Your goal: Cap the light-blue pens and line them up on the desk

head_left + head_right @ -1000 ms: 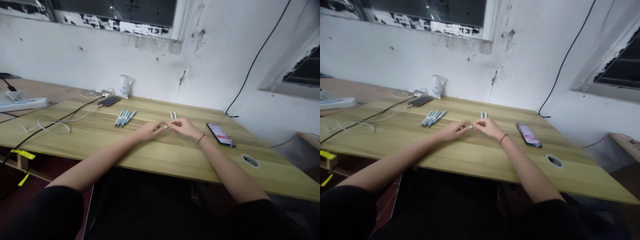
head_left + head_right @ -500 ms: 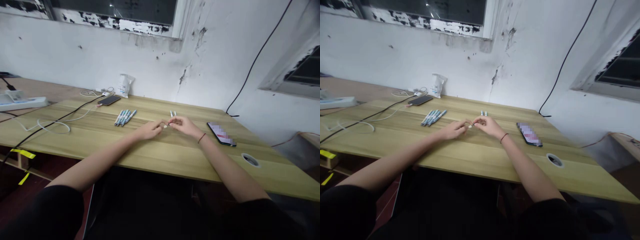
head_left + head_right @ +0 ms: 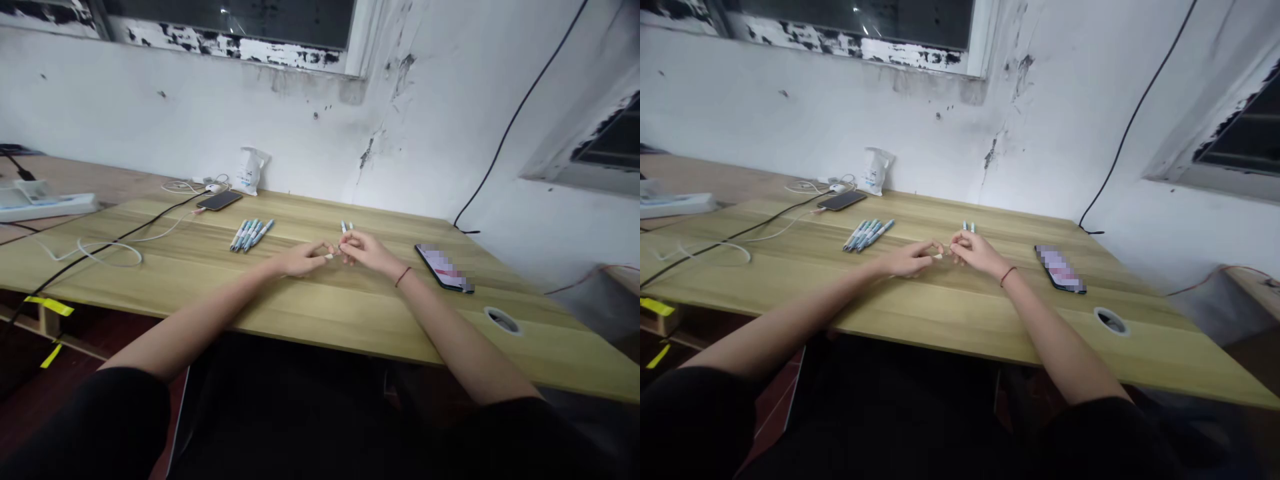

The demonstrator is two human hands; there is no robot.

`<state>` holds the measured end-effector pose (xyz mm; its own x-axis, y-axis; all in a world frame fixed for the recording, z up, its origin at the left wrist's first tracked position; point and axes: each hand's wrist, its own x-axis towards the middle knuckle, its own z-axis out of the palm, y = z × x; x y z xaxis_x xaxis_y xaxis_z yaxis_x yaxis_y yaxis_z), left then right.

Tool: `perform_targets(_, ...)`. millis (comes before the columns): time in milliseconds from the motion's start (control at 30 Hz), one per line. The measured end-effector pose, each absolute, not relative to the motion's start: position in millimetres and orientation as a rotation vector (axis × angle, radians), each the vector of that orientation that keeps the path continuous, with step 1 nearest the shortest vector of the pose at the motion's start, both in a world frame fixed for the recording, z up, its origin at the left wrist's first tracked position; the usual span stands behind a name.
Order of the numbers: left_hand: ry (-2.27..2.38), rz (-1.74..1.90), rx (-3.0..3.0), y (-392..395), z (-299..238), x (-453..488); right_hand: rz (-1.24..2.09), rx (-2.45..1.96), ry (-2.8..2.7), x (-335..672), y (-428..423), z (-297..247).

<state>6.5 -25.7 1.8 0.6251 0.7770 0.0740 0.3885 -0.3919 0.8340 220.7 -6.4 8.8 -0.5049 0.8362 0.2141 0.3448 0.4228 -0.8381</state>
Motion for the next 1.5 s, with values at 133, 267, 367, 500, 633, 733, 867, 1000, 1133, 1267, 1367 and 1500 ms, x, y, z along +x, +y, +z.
perform_targets(133,0.949,0.604,1.93,-28,4,6,0.911,-1.03,-2.043,222,-5,9)
perform_targets(267,0.996,0.619,1.852,-32,7,9,0.855,-1.079,-2.121,221,-6,9)
perform_targets(367,1.015,0.639,1.819,-33,8,10,0.874,-1.083,-2.147,221,-9,11)
perform_targets(500,1.016,0.636,1.795,-35,9,11,0.866,-1.063,-2.177,219,-13,14)
perform_targets(633,1.018,0.632,1.745,-37,11,12,0.863,-1.012,-2.196,218,-13,13)
perform_targets(733,0.96,0.653,1.72,-37,10,11,0.854,-1.001,-2.201,217,-13,11)
perform_targets(867,0.938,0.674,1.703,-33,7,9,0.836,-1.01,-2.212,218,-12,11)
perform_targets(1000,0.947,0.718,1.713,-27,5,7,0.8,-1.097,-2.187,222,-9,12)
perform_targets(1133,0.966,0.791,1.702,-21,1,4,0.887,-1.27,-2.2,231,-2,8)
perform_targets(1267,0.948,0.798,1.661,-18,-1,1,0.926,-1.348,-2.237,238,4,4)
perform_targets(1367,0.901,0.753,1.635,-19,0,1,0.942,-1.323,-2.26,239,5,4)
perform_targets(1500,0.935,0.711,1.599,-20,2,1,0.93,-1.323,-2.256,238,4,4)
